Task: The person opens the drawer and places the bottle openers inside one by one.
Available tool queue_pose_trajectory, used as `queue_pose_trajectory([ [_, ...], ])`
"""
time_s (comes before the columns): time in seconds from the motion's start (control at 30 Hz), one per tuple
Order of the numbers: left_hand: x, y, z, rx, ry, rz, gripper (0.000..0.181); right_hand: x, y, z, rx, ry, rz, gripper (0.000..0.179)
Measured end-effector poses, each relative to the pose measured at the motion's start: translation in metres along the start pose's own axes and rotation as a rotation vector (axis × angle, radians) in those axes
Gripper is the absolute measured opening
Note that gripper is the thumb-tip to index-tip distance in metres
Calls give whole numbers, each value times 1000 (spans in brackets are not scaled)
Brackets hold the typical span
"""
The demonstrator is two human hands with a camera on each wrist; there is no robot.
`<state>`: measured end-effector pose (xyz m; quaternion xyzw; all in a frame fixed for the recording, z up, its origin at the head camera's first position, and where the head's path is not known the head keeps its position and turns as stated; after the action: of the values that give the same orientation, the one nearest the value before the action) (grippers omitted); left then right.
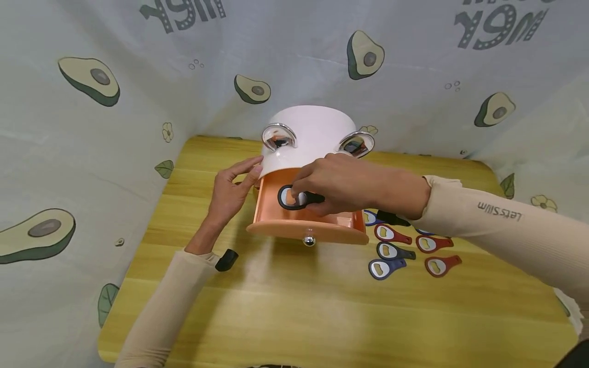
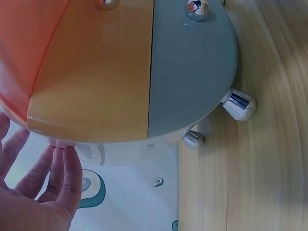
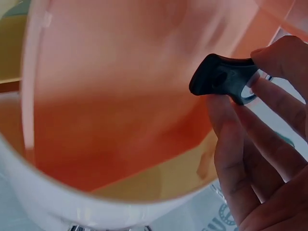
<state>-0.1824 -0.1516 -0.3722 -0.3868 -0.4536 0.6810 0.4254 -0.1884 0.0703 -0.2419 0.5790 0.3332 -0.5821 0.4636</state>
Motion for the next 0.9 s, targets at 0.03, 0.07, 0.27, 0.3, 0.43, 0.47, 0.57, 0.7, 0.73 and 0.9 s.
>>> queue_pose_trajectory([
  [0.03, 1, 0, 0, -6, 4, 0, 31, 2, 0, 1, 9, 9, 5, 27],
  [0.07, 2, 0, 0, -13, 8, -1, 31, 4, 0, 2, 13, 15, 13, 27],
  [0.27, 6, 0, -1, -31, 28, -5, 33, 11, -2, 3, -1, -29, 13, 22],
  [0.3, 6, 0, -2, -31, 29, -5, 33, 11, -2, 2, -5, -44, 2, 22],
  [0.43, 6, 1, -2, -24, 33, -5, 32, 10, -2, 0, -10, -101, -33, 22],
  [0.47, 6, 1, -2, -21, 31, -4, 32, 9, -2, -1, -7, -113, -37, 23],
  [0.57, 6, 1, -1, -8, 27, -8, 31, 4, -3, -5, -4, -146, -42, 20],
  [0.7, 4, 1, -1, 4, 19, -15, 31, -2, -7, -16, -17, -188, -41, 19],
  [0.73, 3, 1, -1, 3, 18, -15, 31, -3, -8, -19, -25, -201, -46, 19],
  [0.9, 1, 1, 0, 9, 13, 2, 31, -6, -15, -38, -26, -260, -36, 18],
])
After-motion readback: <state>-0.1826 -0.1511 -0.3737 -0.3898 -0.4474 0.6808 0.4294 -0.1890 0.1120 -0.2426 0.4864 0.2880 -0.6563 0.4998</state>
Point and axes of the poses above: each hand's wrist, its own z-axis towards the middle knuckle, its own x-axis out of the palm, y = z × x, the point moved 2 cm from there along z, towards the middle knuckle, and after that the axes turned 15 degrees about -y, right-handed, at the moved point
